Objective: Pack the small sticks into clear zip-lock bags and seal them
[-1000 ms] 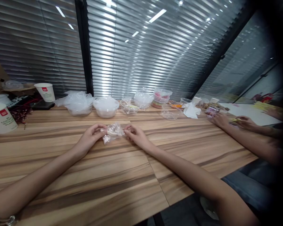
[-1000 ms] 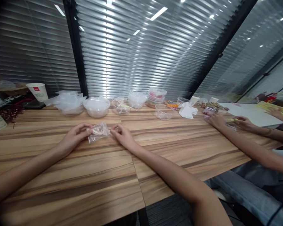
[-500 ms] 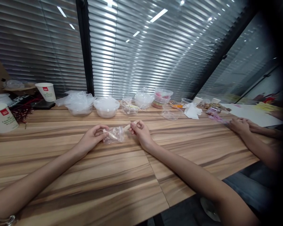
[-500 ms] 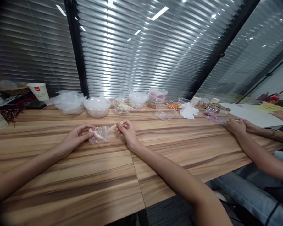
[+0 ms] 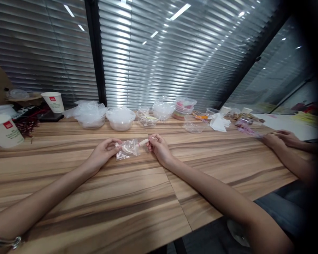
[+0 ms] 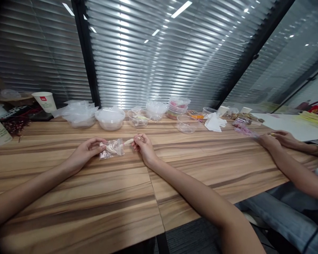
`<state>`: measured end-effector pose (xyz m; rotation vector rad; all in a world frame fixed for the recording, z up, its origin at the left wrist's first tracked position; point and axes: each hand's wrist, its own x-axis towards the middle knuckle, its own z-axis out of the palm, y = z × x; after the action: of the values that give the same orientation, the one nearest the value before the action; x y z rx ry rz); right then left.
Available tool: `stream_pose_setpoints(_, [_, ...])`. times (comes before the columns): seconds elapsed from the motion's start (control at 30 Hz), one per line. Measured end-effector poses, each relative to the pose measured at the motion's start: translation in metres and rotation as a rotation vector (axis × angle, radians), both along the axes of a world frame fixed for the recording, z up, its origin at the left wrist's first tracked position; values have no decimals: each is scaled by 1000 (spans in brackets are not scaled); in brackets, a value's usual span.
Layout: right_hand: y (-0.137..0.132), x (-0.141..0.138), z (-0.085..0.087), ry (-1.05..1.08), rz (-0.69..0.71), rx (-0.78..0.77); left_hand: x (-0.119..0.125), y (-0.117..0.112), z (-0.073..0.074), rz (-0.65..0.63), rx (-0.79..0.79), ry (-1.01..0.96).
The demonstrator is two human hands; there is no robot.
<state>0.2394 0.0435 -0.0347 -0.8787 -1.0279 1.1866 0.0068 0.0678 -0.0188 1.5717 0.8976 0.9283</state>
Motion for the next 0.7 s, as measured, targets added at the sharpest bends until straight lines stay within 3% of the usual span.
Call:
stream_pose_setpoints(0.13, [-6,-6,2,-163,138,20,0,-1,-1,-35,-28,-16])
stream_pose_setpoints(0.23, [-10,-5,4,-17,254,-34,1,-2,-1,-42,-55,-32])
stream_pose_setpoints(0.37, [-9,-1,4,144,278,-111,1,-3,2,9,-43,-55])
stream_pose_setpoints(0.5, [-11,-5,4,-66,329,-41,1,-4,3,-11,-21,0])
stream_pose_setpoints(0.7, [-16,-12,7,-317,244,-7,1,-6,3,-59,-114,-81])
